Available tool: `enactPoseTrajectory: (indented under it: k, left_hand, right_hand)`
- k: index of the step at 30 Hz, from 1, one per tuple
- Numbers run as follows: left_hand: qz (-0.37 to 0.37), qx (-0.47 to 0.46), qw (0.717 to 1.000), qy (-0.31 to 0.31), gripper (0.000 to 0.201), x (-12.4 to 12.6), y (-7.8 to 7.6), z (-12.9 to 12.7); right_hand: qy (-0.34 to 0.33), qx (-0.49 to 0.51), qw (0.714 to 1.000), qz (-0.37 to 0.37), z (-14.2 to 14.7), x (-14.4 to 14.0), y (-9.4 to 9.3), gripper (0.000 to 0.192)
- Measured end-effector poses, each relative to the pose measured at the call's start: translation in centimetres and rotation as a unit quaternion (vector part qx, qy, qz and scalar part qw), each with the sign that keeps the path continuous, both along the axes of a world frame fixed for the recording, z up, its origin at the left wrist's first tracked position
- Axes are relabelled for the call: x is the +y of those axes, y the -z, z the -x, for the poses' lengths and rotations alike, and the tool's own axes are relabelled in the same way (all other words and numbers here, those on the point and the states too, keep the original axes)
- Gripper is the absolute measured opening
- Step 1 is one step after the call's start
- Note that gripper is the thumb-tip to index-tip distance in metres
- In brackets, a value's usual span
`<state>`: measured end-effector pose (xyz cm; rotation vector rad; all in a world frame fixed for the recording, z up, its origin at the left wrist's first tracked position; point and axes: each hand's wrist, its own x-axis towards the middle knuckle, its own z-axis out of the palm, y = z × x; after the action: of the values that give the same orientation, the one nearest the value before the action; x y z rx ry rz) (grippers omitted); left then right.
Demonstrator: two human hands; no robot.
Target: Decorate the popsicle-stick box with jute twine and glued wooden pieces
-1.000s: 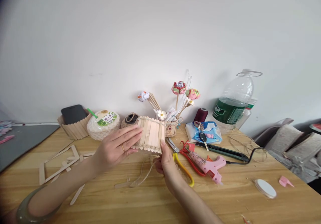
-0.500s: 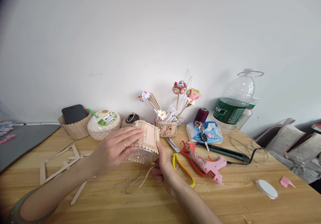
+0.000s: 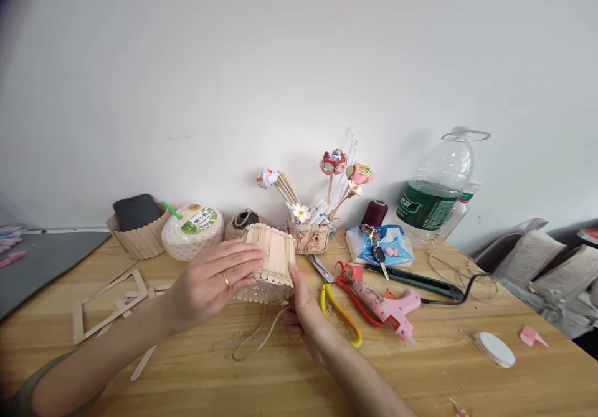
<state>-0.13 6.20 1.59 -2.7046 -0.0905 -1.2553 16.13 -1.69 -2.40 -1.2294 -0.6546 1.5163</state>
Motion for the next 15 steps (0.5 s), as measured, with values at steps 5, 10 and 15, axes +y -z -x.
enactPoseTrajectory:
  k: [5, 10, 15]
  left_hand:
    - [0.046, -0.013, 0.997, 0.055, 0.030, 0.04, -0.04, 0.08]
    - [0.086, 0.058, 0.994, -0.025, 0.037, 0.46, -0.21, 0.43]
    - [0.078, 0.092, 0.990, -0.074, 0.042, 0.38, -0.17, 0.37]
  right_hand:
    - [-0.005, -0.003, 1.000, -0.012, -0.06, 0.05, 0.16, 0.051]
    - [0.007, -0.002, 1.000, -0.009, 0.01, 0.13, 0.19, 0.049]
    - [0.029, -0.002, 1.000, -0.009, -0.01, 0.18, 0.11, 0.048]
